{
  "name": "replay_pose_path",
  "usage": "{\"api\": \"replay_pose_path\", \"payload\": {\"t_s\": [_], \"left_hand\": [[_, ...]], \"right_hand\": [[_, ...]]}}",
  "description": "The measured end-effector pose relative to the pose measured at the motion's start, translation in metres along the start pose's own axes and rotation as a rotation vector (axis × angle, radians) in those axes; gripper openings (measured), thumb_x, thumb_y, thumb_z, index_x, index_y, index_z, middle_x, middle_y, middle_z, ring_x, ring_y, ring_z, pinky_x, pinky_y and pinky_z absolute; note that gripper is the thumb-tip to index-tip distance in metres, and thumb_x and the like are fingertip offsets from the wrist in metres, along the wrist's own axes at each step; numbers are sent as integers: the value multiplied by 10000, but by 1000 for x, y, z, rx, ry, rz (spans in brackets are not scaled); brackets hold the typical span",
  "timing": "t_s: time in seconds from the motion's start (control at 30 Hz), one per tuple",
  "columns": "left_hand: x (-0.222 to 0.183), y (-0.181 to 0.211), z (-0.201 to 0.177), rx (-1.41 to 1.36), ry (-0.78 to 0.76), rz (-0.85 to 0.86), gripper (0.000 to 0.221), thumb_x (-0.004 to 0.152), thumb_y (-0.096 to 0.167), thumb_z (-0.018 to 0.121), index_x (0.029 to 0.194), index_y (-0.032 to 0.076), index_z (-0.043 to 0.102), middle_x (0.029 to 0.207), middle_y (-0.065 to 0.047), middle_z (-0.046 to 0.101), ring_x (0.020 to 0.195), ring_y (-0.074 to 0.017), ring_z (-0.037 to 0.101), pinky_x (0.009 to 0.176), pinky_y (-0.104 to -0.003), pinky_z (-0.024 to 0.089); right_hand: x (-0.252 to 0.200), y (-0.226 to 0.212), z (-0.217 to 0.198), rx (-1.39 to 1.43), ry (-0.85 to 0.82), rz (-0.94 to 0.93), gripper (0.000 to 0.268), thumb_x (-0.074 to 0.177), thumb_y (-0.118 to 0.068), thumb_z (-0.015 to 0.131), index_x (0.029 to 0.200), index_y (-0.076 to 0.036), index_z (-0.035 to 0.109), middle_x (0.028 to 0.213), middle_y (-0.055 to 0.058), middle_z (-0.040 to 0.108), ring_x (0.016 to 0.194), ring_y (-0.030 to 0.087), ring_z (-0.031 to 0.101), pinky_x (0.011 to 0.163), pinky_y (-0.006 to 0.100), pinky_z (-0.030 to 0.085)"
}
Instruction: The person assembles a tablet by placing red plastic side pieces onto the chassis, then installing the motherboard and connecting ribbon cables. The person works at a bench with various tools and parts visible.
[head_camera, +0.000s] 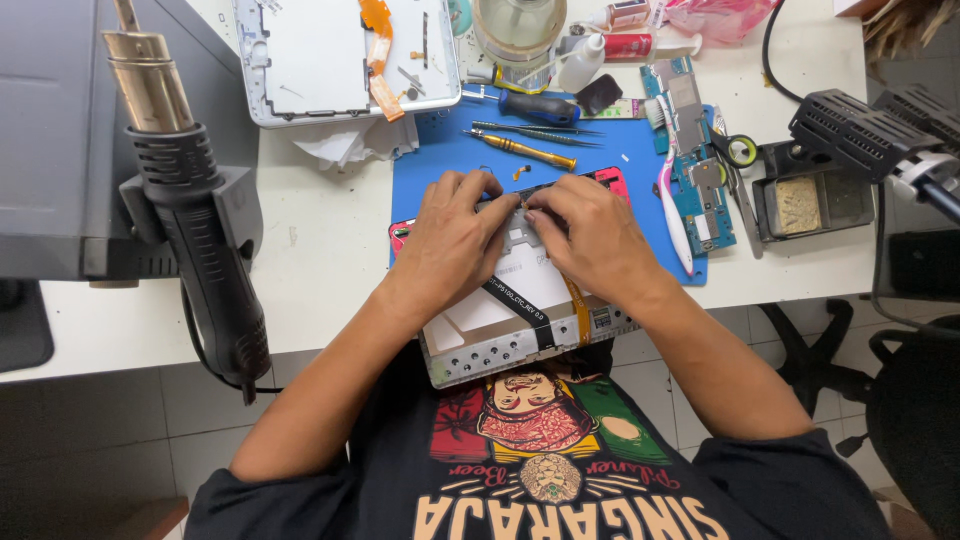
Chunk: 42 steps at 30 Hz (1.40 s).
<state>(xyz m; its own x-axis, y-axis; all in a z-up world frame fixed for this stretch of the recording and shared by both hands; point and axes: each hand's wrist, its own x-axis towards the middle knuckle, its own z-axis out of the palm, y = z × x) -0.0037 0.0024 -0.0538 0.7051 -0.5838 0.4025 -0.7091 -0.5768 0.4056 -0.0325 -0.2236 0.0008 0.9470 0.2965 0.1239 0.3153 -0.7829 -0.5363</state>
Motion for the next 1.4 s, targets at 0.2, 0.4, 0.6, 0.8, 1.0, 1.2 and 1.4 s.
{"api": "replay_pose_path", "payload": {"t_s": [0.2, 0.4, 0.6, 0.8, 1.0, 1.2, 1.4], "left_hand": [[0, -2, 2, -17, 33, -6, 223, 1073, 181, 681, 1284, 149, 747, 1162, -38, 577, 1098, -297, 610, 858, -419, 500], [-2, -3, 3, -13, 40, -6, 257, 1051, 188, 701, 1304, 146, 724, 1160, -32, 582, 1095, -295, 611, 871, -422, 504], [-2, -3, 2, -9, 54, 2, 260, 1035, 177, 715, 1296, 176, 723, 1161, -27, 587, 1091, -292, 612, 862, -423, 505], [-1, -2, -1, -18, 57, 8, 229, 1044, 183, 714, 1270, 178, 752, 1158, -30, 601, 1098, -290, 612, 864, -415, 500], [-1, -4, 1, -20, 52, 16, 218, 1045, 196, 721, 1258, 181, 766, 1165, -32, 602, 1101, -298, 610, 869, -425, 508], [-2, -6, 4, -10, 36, 0, 318, 1051, 202, 704, 1361, 130, 699, 1156, -44, 603, 1099, -293, 616, 887, -414, 503], [0, -5, 1, -14, 35, -5, 342, 1045, 203, 713, 1372, 109, 676, 1155, -44, 610, 1103, -287, 620, 887, -415, 502]], "right_hand": [[-7, 0, 6, -230, 69, -113, 165, 1147, -158, 716, 1156, -49, 839, 926, 77, 709, 935, 249, 752, 805, 383, 641], [-10, 3, 12, -310, 144, -198, 142, 1130, -186, 749, 1122, -90, 853, 918, 48, 674, 894, 237, 721, 779, 371, 595], [-9, -5, 14, -331, 134, -190, 137, 1116, -205, 778, 1101, -105, 869, 903, 34, 682, 875, 203, 709, 783, 352, 567], [-10, -6, 16, -392, 156, -204, 120, 1106, -221, 789, 1075, -127, 858, 892, 10, 654, 865, 189, 694, 772, 350, 535], [-10, -2, 24, -407, 187, -232, 106, 1094, -232, 800, 1054, -141, 835, 902, 1, 642, 884, 205, 695, 777, 362, 527], [-8, 9, 15, -225, 129, -195, 146, 1066, -222, 842, 1133, -92, 839, 946, 50, 686, 919, 257, 727, 797, 396, 555], [8, 4, -6, -225, 75, -277, 187, 1027, -196, 863, 1175, -89, 820, 997, 89, 669, 936, 318, 712, 811, 452, 569]]}}
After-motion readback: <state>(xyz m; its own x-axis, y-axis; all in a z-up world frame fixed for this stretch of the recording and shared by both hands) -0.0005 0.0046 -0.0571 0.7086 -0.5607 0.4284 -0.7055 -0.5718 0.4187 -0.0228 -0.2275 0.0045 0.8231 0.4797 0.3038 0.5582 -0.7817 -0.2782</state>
